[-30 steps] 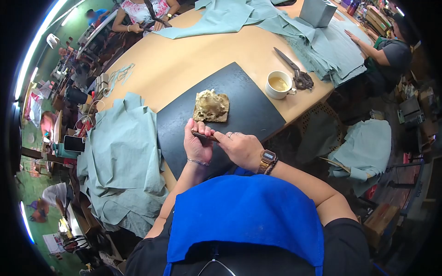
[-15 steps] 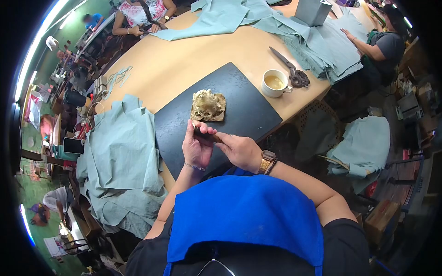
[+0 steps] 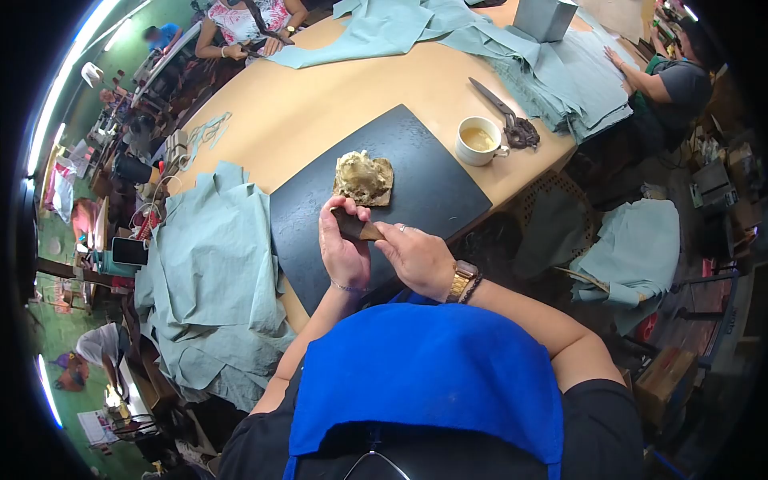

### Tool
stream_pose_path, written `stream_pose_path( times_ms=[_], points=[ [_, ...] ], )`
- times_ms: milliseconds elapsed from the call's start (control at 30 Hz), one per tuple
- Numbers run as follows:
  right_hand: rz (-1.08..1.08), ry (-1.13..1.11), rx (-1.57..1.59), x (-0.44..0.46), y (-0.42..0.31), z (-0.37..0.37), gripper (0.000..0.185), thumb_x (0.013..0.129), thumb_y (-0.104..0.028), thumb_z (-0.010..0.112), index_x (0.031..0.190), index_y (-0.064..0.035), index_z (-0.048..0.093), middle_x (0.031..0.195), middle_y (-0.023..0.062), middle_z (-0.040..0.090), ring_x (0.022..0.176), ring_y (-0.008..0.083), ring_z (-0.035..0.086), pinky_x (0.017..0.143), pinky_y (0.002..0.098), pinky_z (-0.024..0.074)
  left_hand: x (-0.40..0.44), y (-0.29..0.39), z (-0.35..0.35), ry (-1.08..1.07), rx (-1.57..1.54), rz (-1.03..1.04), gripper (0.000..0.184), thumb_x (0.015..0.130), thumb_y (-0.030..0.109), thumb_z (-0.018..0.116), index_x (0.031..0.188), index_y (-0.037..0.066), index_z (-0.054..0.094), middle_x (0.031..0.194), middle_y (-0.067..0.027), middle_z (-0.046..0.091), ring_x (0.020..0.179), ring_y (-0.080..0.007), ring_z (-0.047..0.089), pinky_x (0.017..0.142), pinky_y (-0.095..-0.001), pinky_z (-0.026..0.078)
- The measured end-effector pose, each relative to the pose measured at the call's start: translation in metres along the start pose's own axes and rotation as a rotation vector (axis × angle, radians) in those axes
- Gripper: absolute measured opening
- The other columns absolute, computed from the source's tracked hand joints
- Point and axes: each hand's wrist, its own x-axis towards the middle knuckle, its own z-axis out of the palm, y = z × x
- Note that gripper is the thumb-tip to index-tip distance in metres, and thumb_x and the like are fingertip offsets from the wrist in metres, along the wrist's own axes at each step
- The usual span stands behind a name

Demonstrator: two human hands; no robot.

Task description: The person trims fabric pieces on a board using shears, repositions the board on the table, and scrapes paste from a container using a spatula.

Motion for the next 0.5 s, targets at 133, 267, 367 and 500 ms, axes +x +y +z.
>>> stream_pose_path(
  times_ms=[133,267,367,500],
  points=[
    [-0.004,-0.054,0.014,-0.002,0.002,-0.003,0.030,0.096,-0.026,0.053,0.118,-0.0057,0.058,0.087,0.0134,0.063,0.080,0.0323,0.063,0.066,0.0422,0.0517,0.006,0.000,-0.014,0.008,-0.176,-0.163,0.040,0.103,0.043,0.036,0.094,0.008,0.052,0.083,-0.0042,0.046,0.078,-0.0165,0.046,0.083,-0.0356,0.043],
    [0.039,-0.084,0.111,-0.005,0.006,-0.005,0.031,0.097,-0.026,0.052,0.119,-0.0054,0.058,0.091,0.0160,0.065,0.084,0.0342,0.064,0.069,0.0415,0.0519,0.008,0.013,-0.011,0.064,-0.200,-0.390,0.043,0.101,0.049,0.037,0.098,0.009,0.051,0.086,-0.0041,0.048,0.077,-0.0159,0.047,0.084,-0.0354,0.044],
    [0.149,-0.071,0.516,-0.002,0.008,0.002,0.033,0.098,-0.025,0.051,0.123,-0.0052,0.056,0.098,0.0192,0.065,0.089,0.0371,0.063,0.074,0.0411,0.0515,-0.004,0.031,0.032,0.152,-0.107,-0.282,0.042,0.101,0.051,0.036,0.103,0.010,0.047,0.089,-0.0040,0.047,0.079,-0.0156,0.047,0.085,-0.0338,0.043],
    [0.116,-0.145,0.427,-0.001,0.003,-0.002,0.034,0.099,-0.022,0.050,0.127,-0.0039,0.054,0.103,0.0207,0.065,0.091,0.0349,0.063,0.079,0.0378,0.0503,-0.004,0.002,0.007,-0.030,0.034,-0.013,0.035,0.103,0.046,0.034,0.100,0.012,0.043,0.088,-0.0033,0.044,0.079,-0.0160,0.045,0.081,-0.0324,0.042]
  ],
)
